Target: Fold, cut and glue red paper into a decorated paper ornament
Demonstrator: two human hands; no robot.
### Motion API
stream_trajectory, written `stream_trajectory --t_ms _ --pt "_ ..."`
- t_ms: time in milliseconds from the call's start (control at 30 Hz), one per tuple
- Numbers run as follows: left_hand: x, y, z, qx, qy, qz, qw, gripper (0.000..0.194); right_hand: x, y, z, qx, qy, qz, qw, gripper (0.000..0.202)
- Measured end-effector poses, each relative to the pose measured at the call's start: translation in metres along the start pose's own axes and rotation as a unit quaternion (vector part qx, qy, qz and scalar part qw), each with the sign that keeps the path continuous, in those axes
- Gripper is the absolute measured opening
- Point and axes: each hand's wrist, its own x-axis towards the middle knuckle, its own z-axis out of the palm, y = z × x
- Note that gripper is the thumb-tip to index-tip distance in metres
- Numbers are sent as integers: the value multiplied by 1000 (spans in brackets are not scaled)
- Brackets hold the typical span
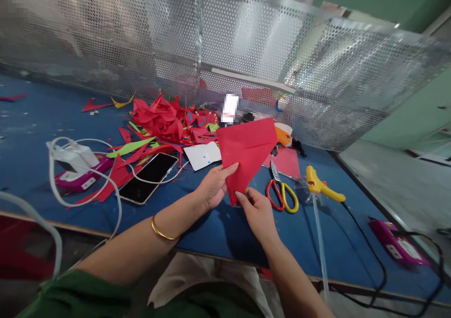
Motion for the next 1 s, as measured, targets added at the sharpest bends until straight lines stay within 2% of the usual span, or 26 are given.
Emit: stream_trajectory --t_ms 133,533,700,800,1000 --pt "1 1 -2 6 -10 11 1000 12 0 6 1 -7 -27 17 999 21" --pt "2 -1 -6 14 -30 4 999 9 0 7 0 -16 -25 20 999 19" --pt "2 3 -6 12 -59 -23 998 27 0 6 0 15 -29 30 999 19" --pt "1 5 -4 -13 -71 -16 997 41 0 4 0 42 -32 43 998 19" --pt "0 6 0 -20 -71 -13 997 47 -1 2 -1 47 -28 51 997 19"
